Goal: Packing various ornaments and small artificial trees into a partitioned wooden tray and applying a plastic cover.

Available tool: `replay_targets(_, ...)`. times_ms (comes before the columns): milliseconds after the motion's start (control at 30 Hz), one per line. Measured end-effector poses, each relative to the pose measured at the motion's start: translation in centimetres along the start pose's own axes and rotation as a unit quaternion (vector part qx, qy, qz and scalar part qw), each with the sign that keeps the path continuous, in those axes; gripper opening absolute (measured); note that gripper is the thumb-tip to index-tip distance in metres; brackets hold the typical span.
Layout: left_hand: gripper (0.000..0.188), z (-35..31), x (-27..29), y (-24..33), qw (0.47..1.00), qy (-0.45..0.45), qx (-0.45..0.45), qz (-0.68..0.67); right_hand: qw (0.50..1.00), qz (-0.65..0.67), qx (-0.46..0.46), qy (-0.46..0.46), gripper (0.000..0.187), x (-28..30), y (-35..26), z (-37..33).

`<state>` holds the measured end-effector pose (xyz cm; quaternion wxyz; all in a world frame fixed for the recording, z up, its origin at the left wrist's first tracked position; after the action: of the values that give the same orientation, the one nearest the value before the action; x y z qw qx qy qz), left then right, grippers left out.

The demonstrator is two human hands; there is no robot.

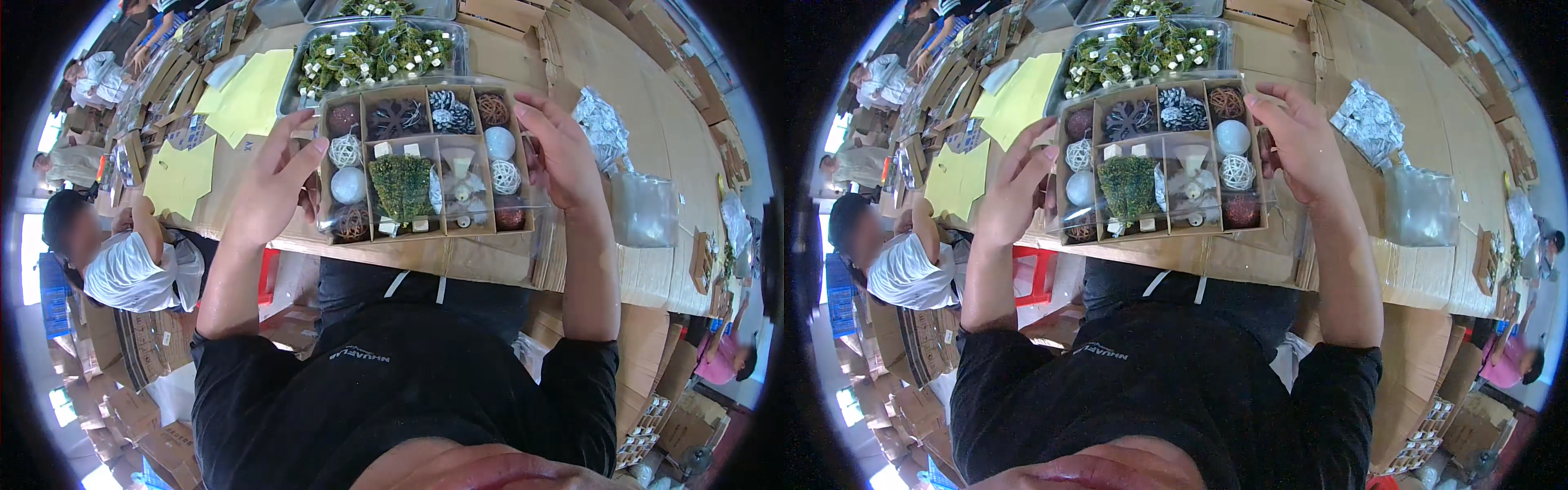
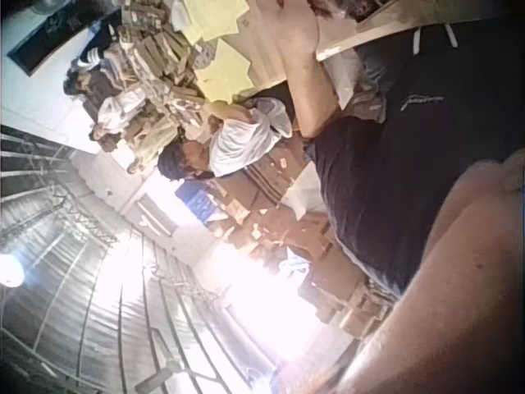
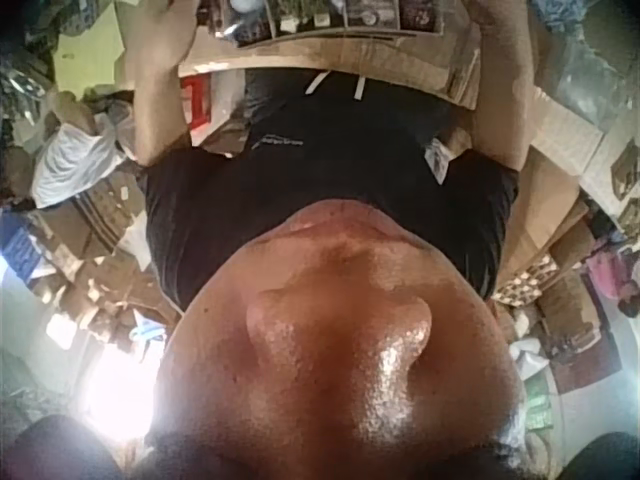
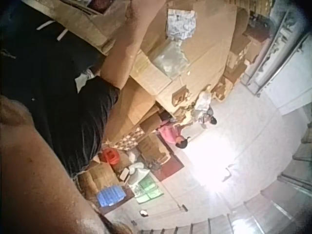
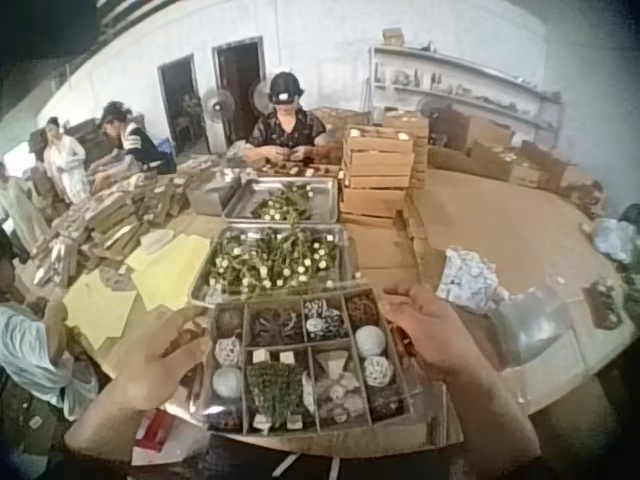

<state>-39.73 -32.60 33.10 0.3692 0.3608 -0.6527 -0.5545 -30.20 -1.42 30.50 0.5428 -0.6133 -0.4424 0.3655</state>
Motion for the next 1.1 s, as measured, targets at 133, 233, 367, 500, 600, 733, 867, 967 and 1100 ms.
replay_targets(133, 0.053, -0.6, -0.2, -0.6, 0.994, -0.028, 0.053, -0.091, 0.999, 0.022, -0.019, -0.017, 0.056, 0.3, 0.3, -1.3)
replay_targets(233, 0.058, -2.6, -0.3, -0.3, 0.995, -0.029, 0.033, -0.093, 1.0, -0.015, -0.015, 0.011, 0.061, 0.3, -1.7, -4.4)
replay_targets(367, 0.066, -4.6, -0.5, -0.5, 0.997, -0.046, 0.002, -0.064, 0.998, -0.04, 0.032, -0.023, 0.059, 0.2, -0.9, -7.3)
replay_targets(500, 0.066, -4.5, -0.1, -1.6, 0.995, -0.044, 0.023, -0.086, 0.995, -0.068, 0.064, 0.018, 0.052, -0.4, 0.3, -7.4)
replay_targets(600, 0.068, -4.6, 0.0, -1.6, 0.994, -0.035, 0.03, -0.095, 0.994, -0.059, 0.092, -0.004, 0.048, -1.3, -0.2, -7.6)
replay_targets(733, 0.091, -5.9, -0.6, -2.2, 0.989, -0.03, -0.011, -0.144, 0.993, -0.082, 0.086, 0.027, 0.052, -2.2, -0.2, -9.3)
replay_targets(867, 0.112, -7.1, -1.8, -0.7, 0.99, -0.059, -0.073, -0.108, 0.924, -0.255, 0.244, 0.145, 0.055, -2.1, -0.5, -9.1)
replay_targets(967, 0.111, -6.7, -1.3, -1.3, 0.938, -0.052, -0.246, 0.241, 0.851, -0.293, 0.43, 0.075, 0.065, -1.3, -0.4, -8.7)
replay_targets(1100, 0.093, -6.4, -1.5, -2.2, 0.892, -0.049, -0.349, 0.283, 0.871, -0.257, 0.417, 0.049, 0.085, -0.9, 2.2, -8.0)
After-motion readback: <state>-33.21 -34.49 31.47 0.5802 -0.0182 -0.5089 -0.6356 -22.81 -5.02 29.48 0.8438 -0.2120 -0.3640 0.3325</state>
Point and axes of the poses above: each hand's wrist, its own z-axis towards the middle knuckle, its own x-axis out of the back of the hand, y = z × x, the point moved 3 cm from there along z, towards the middle knuckle, and after that the axes turned 8 degrees about -z, right-handed, at the moved point
